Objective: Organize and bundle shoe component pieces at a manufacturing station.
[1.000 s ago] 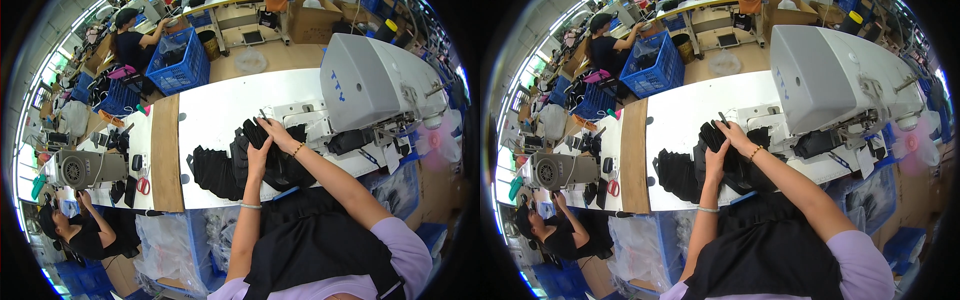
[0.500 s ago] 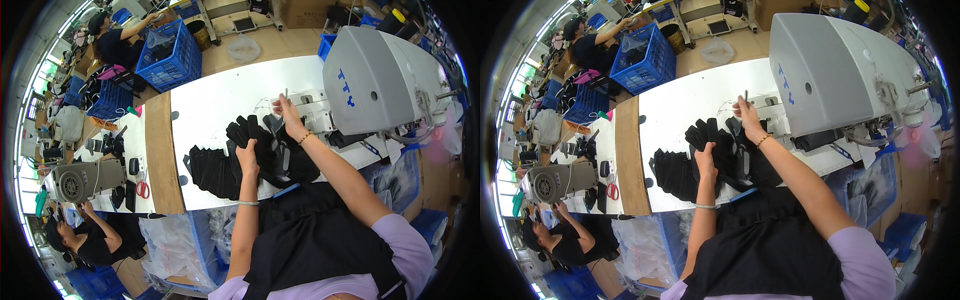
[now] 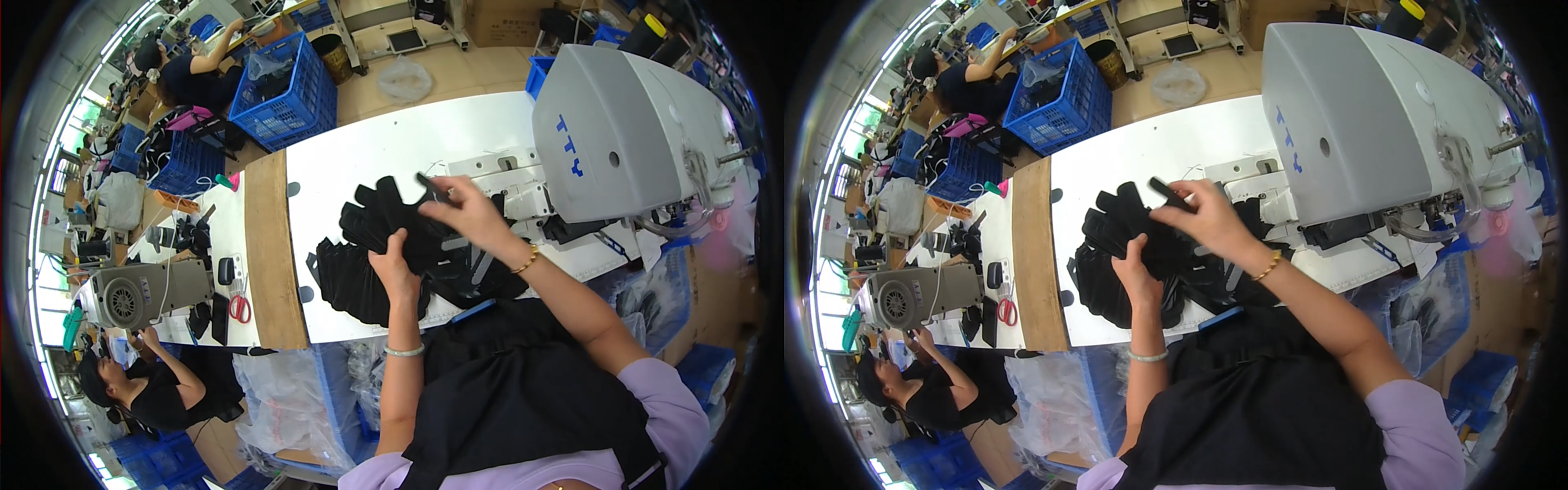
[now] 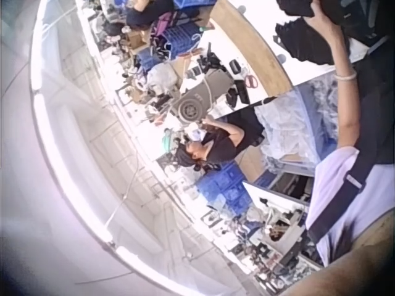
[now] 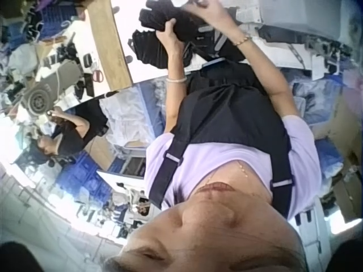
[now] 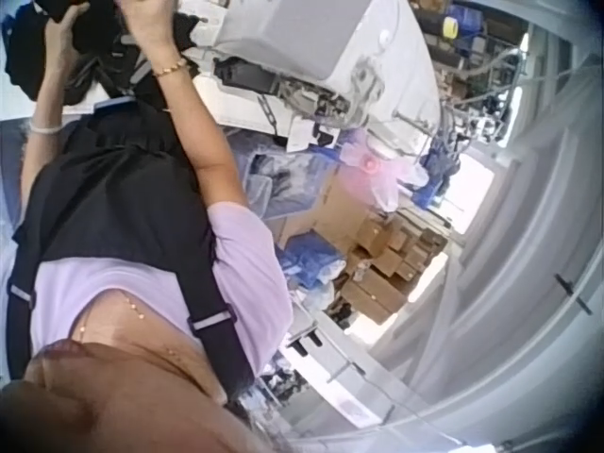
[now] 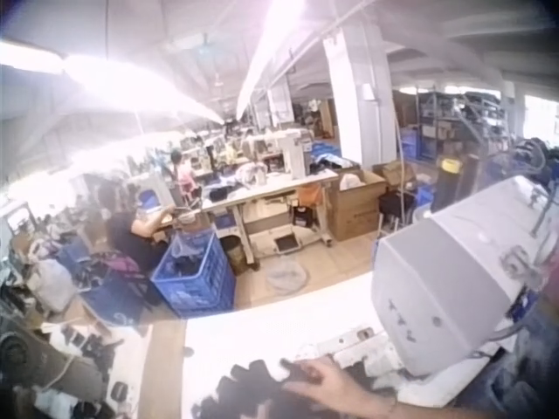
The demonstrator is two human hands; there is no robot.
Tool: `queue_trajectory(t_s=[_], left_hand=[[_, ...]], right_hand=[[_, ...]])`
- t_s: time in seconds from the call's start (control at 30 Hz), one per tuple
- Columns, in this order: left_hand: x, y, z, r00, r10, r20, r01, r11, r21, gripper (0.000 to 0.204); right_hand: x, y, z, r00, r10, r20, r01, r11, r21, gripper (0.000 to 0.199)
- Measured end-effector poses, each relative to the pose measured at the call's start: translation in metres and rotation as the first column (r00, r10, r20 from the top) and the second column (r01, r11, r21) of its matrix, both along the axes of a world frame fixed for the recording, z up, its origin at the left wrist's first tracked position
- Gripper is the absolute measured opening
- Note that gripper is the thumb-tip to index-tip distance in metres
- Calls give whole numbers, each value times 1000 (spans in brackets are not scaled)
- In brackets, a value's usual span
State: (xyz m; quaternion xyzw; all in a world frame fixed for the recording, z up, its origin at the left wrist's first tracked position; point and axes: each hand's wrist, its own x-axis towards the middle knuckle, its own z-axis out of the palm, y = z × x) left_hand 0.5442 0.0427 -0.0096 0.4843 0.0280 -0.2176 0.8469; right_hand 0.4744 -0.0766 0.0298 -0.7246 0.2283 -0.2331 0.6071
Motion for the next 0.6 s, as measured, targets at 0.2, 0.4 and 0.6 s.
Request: queue_trajectory(t_s=[0.2,0.4,0.6], left_hand=[[-24,5,25,985,-160,-58,153,982,-111,29],[-33,12,43,988,-149,-27,146,984,-104,24],[-51,19,48,974,-197,114,203,978,-40,30]], right_hand=[[16,20,-10,995,71,74,-40,934,-355,44],[8,22,-5,992,78,104,-81,996,30,32],[0,33,10,993,-12,121,6,999,49,33]])
